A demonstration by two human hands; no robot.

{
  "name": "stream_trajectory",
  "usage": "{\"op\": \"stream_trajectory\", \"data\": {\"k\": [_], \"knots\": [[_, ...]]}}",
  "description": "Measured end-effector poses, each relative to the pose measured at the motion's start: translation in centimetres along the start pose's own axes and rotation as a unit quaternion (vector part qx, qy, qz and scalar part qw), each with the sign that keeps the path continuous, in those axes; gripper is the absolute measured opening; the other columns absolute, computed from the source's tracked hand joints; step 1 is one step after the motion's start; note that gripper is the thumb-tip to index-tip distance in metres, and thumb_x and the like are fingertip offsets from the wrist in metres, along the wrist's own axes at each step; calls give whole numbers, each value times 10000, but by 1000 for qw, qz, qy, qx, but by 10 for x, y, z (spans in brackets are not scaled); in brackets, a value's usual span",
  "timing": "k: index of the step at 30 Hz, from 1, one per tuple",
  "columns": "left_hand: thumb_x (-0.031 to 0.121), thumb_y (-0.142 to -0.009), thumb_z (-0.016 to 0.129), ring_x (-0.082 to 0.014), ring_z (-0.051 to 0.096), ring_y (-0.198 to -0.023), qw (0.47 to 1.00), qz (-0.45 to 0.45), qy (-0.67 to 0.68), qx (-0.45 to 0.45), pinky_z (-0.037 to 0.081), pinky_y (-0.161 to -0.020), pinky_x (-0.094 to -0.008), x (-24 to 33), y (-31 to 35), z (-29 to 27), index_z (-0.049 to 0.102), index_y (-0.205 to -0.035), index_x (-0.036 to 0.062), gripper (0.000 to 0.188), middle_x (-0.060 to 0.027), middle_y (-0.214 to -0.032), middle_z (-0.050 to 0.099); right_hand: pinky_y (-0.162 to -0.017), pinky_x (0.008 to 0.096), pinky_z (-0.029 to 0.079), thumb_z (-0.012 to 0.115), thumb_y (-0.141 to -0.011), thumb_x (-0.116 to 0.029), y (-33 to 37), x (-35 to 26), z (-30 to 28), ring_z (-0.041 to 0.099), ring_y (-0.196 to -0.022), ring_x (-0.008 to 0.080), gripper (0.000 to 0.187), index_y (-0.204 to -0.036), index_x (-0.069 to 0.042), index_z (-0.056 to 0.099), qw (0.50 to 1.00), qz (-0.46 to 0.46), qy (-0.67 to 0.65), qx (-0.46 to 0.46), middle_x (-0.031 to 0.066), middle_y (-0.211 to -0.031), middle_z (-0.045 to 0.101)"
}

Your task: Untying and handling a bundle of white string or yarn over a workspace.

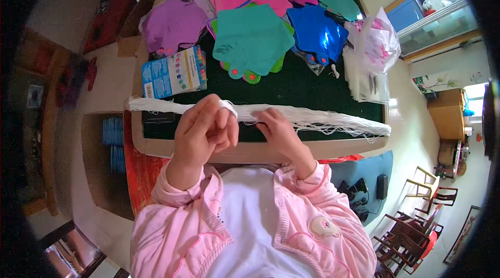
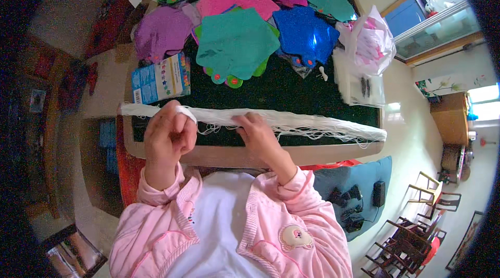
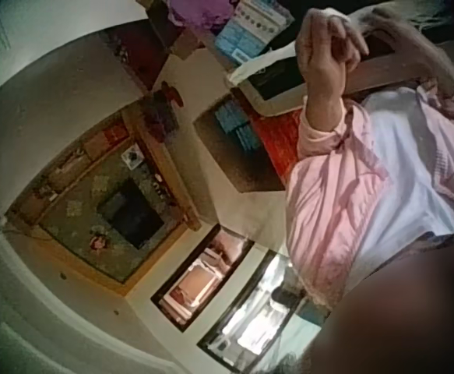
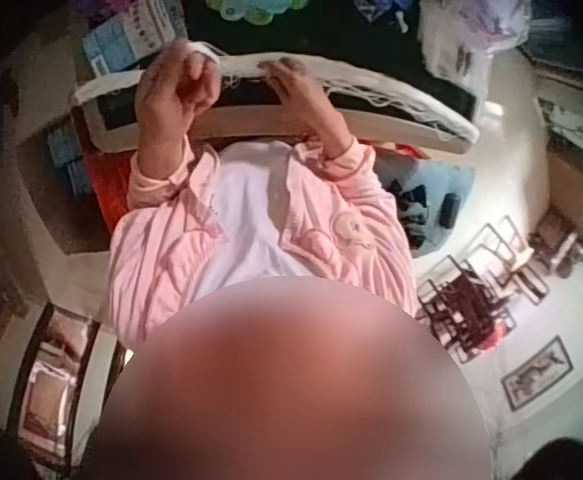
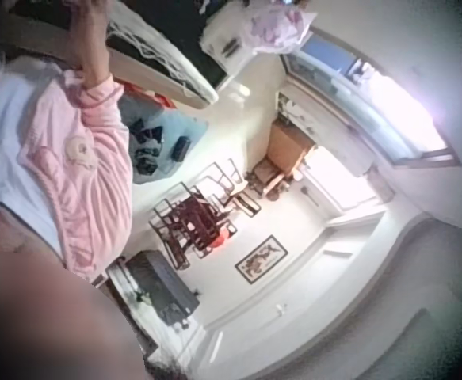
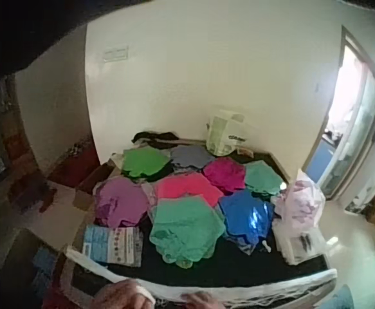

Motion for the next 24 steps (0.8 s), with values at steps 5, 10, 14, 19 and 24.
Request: {"op": "stream_trajectory", "data": {"k": [5, 10, 14, 19, 24], "knots": [[332, -965, 368, -61, 291, -353, 985, -78, -128, 90, 207, -341, -186, -8, -4, 10, 443, -713, 78, 365, -173, -619, 588, -984, 321, 342, 541, -809, 19, -6, -28, -22, 421, -1197, 273, 458, -1251, -4, 424, 972, -60, -199, 112, 159, -1270, 441], [204, -976, 366, 13, 320, -458, 946, -66, -313, 53, 289, -393, -153, -25, -16, -2, 539, -1184, 10, 333, -39, -984, 651, -741, 281, 460, 457, -897, -10, -2, -45, -1, 589, -828, 189, 158, -1044, 3, 513, 943, 81, -305, -110, 124, -937, 586], [242, -971, 406, -49, 517, -681, 937, -40, -334, 98, 426, -621, -184, -33, -15, -9, 560, -1148, -15, 348, -20, -881, 651, -539, 264, 432, 463, -864, 27, 7, -65, -27, 536, -569, 159, 80, -898, 3, 532, 968, -49, -234, 79, 90, -742, 564], [230, -970, 392, -55, 457, -652, 934, -117, -330, -71, 356, -592, -191, -42, 1, -1, 576, -1105, -4, 327, -4, -767, 584, -521, 252, 416, 461, -855, 43, -5, -52, -52, 540, -572, 161, 88, -882, 13, 539, 965, -86, -184, 169, 108, -719, 552], [254, -964, 405, -11, 344, -454, 959, -198, -192, -62, 284, -405, -171, -41, 0, 0, 605, -1057, 12, 327, 42, -612, 490, -533, 272, 423, 493, -869, -5, -5, -38, -36, 547, -584, 171, 60, -906, 13, 538, 979, -11, -180, 91, 112, -727, 563]]}}
Point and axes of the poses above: each hand's wrist, its own y-axis away from the middle knuckle, its own z-axis out of the palm, x = y × z, the point moved 2 cm from there along -y, towards the middle knuckle
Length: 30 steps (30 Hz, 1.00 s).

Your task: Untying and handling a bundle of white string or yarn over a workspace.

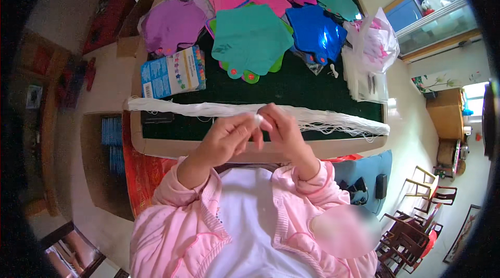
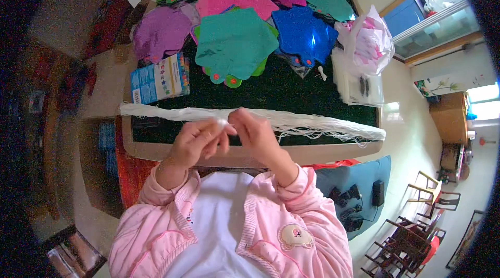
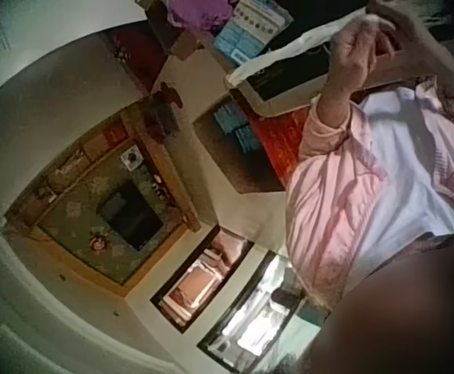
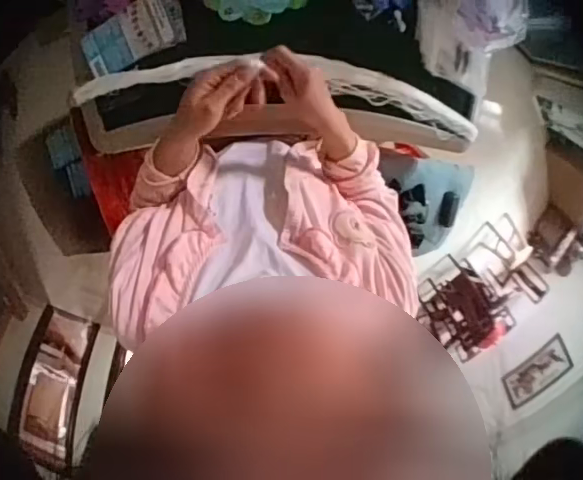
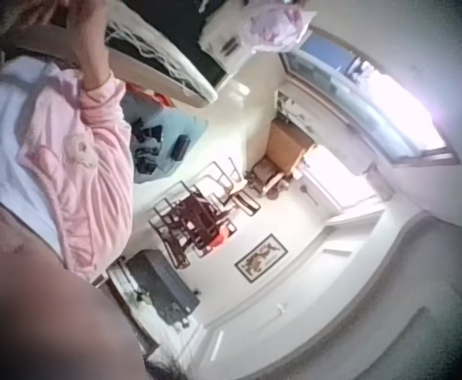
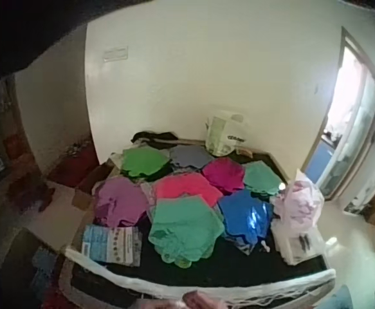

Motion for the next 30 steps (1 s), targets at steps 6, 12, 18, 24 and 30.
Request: {"op": "stream_trajectory", "data": {"k": [6, 12, 18, 24, 30], "knots": [[240, -968, 400, -13, 365, -450, 960, 115, -191, 169, 301, -395, -180, -14, -14, -13, 617, -1009, 26, 308, 34, -596, 493, -612, 265, 471, 508, -855, 3, 19, -9, 17, 620, -672, 197, 89, -940, -3, 535, 996, -65, 13, -54, 108, -766, 616], [214, -961, 419, -24, 422, -497, 996, 46, -66, 29, 337, -445, -171, -15, 3, -5, 605, -942, 15, 272, -23, -738, 586, -576, 283, 472, 497, -833, 32, 6, -3, -1, 636, -655, 245, 121, -937, -7, 546, 997, -46, 20, 52, 131, -767, 615], [182, -948, 445, -44, 438, -482, 973, 126, -89, 170, 342, -440, -190, -12, -6, -8, 582, -909, 18, 218, -26, -696, 621, -567, 332, 465, 552, -835, -14, 17, -2, 22, 597, -647, 327, 120, -955, -14, 549, 997, -72, -27, -8, 172, -767, 595], [187, -947, 437, -50, 395, -488, 971, 24, -229, 57, 364, -488, -210, -10, -3, -4, 541, -816, 16, 239, -36, -678, 568, -555, 305, 466, 531, -837, 14, 10, 0, 3, 629, -644, 240, 101, -932, -6, 559, 999, 3, -14, 34, 135, -755, 610], [211, -959, 414, -47, 402, -482, 979, 113, -30, 170, 371, -431, -187, -15, -8, -9, 554, -852, 29, 254, -54, -739, 593, -552, 333, 466, 535, -842, -5, 18, 0, 18, 618, -638, 297, 75, -915, -24, 545, 1000, -8, 9, -11, 165, -728, 581]]}}
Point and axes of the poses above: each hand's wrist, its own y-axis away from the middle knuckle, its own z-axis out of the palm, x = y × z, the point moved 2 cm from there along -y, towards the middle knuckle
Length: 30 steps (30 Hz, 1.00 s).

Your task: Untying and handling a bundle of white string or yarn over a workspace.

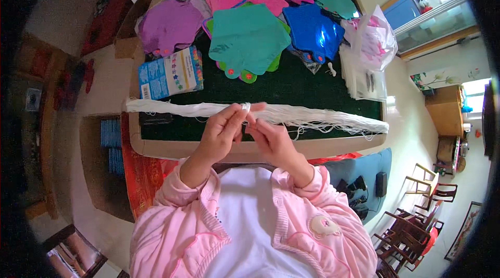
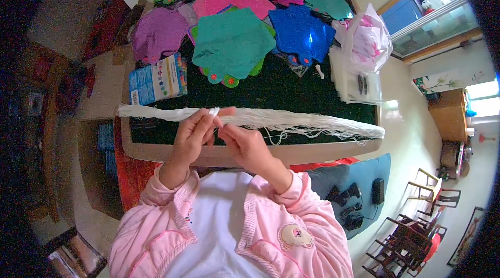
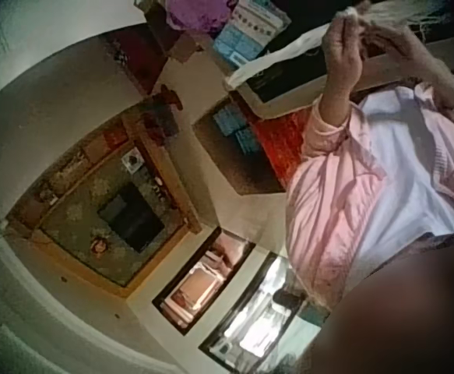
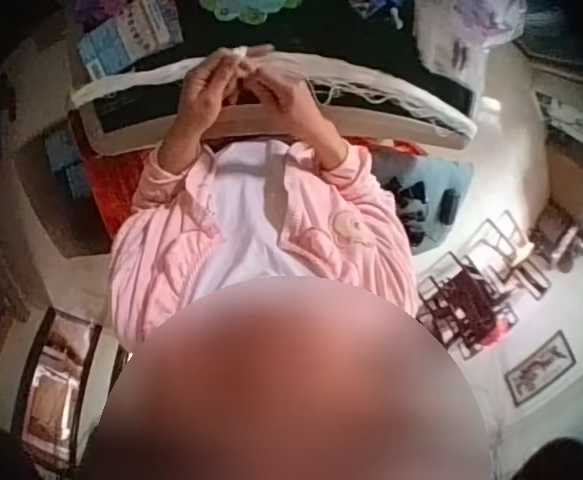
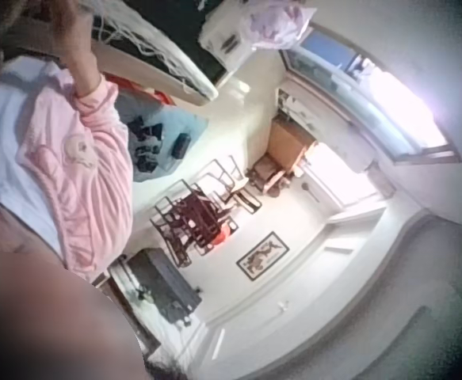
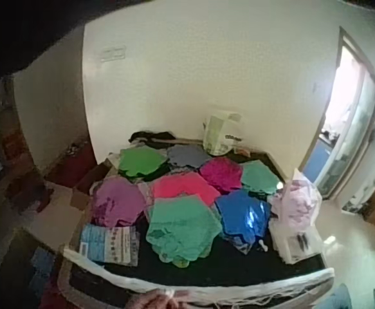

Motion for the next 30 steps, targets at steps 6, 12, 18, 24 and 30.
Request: {"op": "stream_trajectory", "data": {"k": [6, 12, 18, 24, 30], "knots": [[221, -961, 415, -45, 392, -471, 974, 16, -210, -87, 331, -423, -197, -2, 8, 0, 550, -851, 21, 266, 4, -588, 528, -572, 286, 465, 513, -830, 42, -8, 1, -9, 612, -629, 185, 136, -941, -14, 567, 996, -23, -34, 77, 148, -752, 599], [240, -967, 402, -53, 357, -471, 1000, -29, -6, 8, 344, -440, -216, 5, 2, -1, 550, -825, 15, 305, -28, -659, 561, -593, 344, 476, 545, -822, -10, 3, 3, 9, 598, -678, 329, 109, -930, -19, 552, 998, -42, -36, -18, 151, -773, 598], [207, -961, 411, -60, 432, -524, 975, 24, -212, -67, 357, -515, -224, 1, 7, 2, 544, -806, 32, 270, -21, -684, 570, -593, 276, 469, 513, -853, 25, -6, -3, -12, 620, -648, 183, 96, -934, -2, 558, 998, -18, -35, 43, 123, -720, 594], [194, -966, 389, -63, 433, -500, 999, -42, 11, -28, 347, -467, -238, 1, 2, 5, 534, -807, 40, 265, 7, -624, 528, -565, 355, 476, 536, -832, -17, 2, 4, 2, 617, -683, 324, 84, -916, -23, 548, 999, -32, -10, 2, 167, -766, 592], [179, -934, 466, -91, 433, -499, 947, 158, -280, 22, 350, -457, -287, -11, 2, 7, 505, -817, 20, 201, -7, -647, 534, -565, 257, 435, 520, -857, -5, -9, -6, -17, 552, -600, 186, 52, -884, 11, 562, 999, -14, -10, 30, 115, -730, 593]]}}
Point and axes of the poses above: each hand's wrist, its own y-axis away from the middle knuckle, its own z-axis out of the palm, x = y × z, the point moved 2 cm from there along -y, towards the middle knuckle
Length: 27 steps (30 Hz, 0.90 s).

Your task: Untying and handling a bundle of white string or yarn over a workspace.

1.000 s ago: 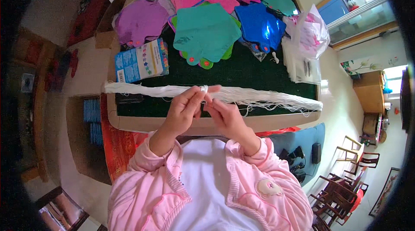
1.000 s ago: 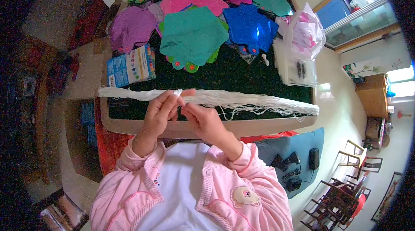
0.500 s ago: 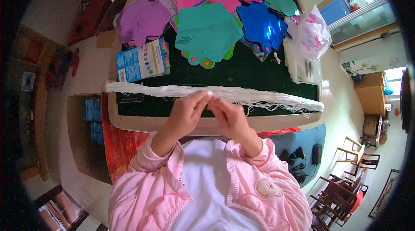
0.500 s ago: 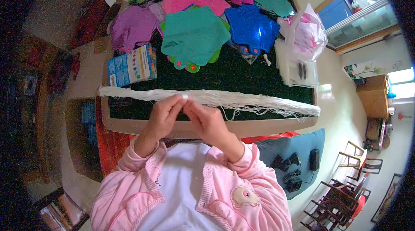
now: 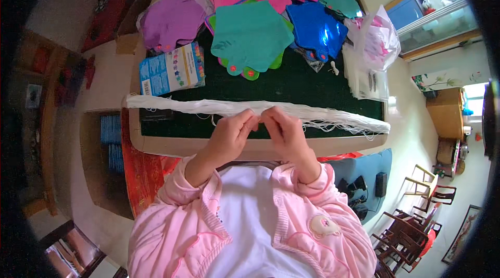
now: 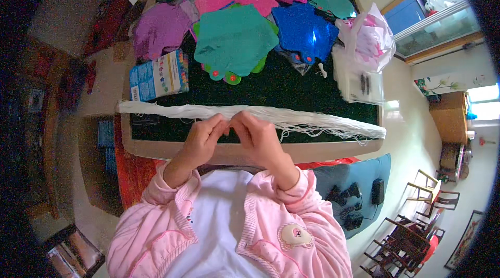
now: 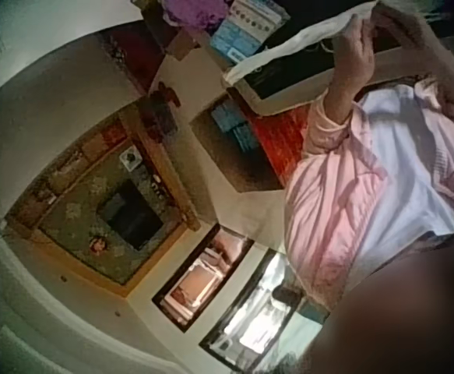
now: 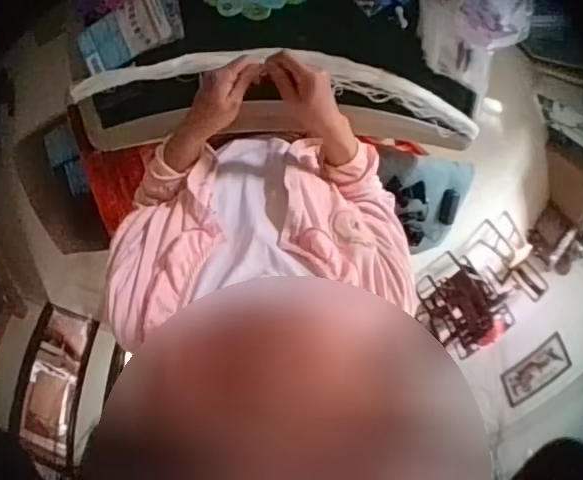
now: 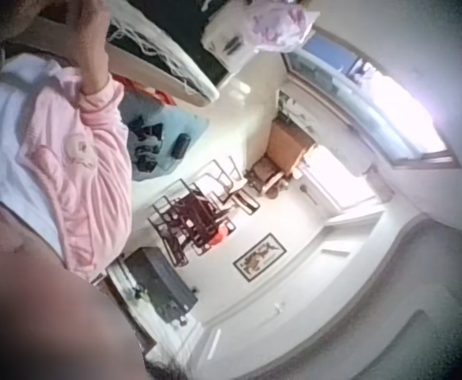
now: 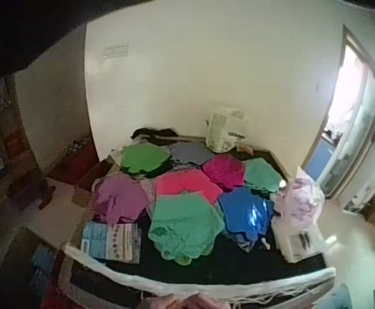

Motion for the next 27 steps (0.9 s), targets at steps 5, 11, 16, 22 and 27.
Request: {"op": "stream_trajectory", "data": {"k": [5, 11, 16, 22, 27], "knots": [[323, -964, 396, -57, 294, -449, 820, -304, 465, -137, 216, -401, -219, 3, 2, 1, 426, -708, 85, 351, 45, -565, 314, -629, 256, 432, 509, -849, 20, 0, 20, 3, 539, -682, 174, 62, -896, 17, 551, 998, 45, -34, -20, 120, -783, 586], [355, -957, 407, -34, 257, -458, 826, -336, 442, -95, 195, -402, -189, 0, -1, 1, 401, -707, 110, 349, 65, -576, 297, -962, 330, 344, 481, -817, 66, -6, 16, -7, 458, -1151, 260, 293, -1097, -8, 527, 995, -22, 28, 91, 145, -1192, 503], [344, -958, 409, -24, 291, -470, 854, -334, 391, -77, 230, -408, -183, 9, -2, 1, 471, -771, 88, 323, 67, -597, 340, -879, 307, 404, 542, -803, 51, -10, 12, -4, 523, -1055, 219, 308, -1107, 1, 537, 996, -58, -66, -3, 127, -1073, 558], [323, -965, 396, -17, 370, -517, 890, -301, 329, -94, 302, -431, -181, 4, 4, -1, 533, -856, 59, 317, 50, -643, 449, -738, 247, 458, 604, -798, 33, -3, 19, -2, 578, -827, 123, 190, -984, 18, 567, 974, 76, -205, -61, 73, -908, 587], [316, -948, 436, -39, 402, -547, 921, -265, 280, -61, 305, -458, -183, 0, 8, 5, 579, -1014, 27, 330, 14, -691, 522, -678, 234, 466, 616, -783, 42, -6, 9, -10, 580, -759, 105, 122, -897, 20, 577, 987, 28, -121, -100, 56, -833, 603]]}}
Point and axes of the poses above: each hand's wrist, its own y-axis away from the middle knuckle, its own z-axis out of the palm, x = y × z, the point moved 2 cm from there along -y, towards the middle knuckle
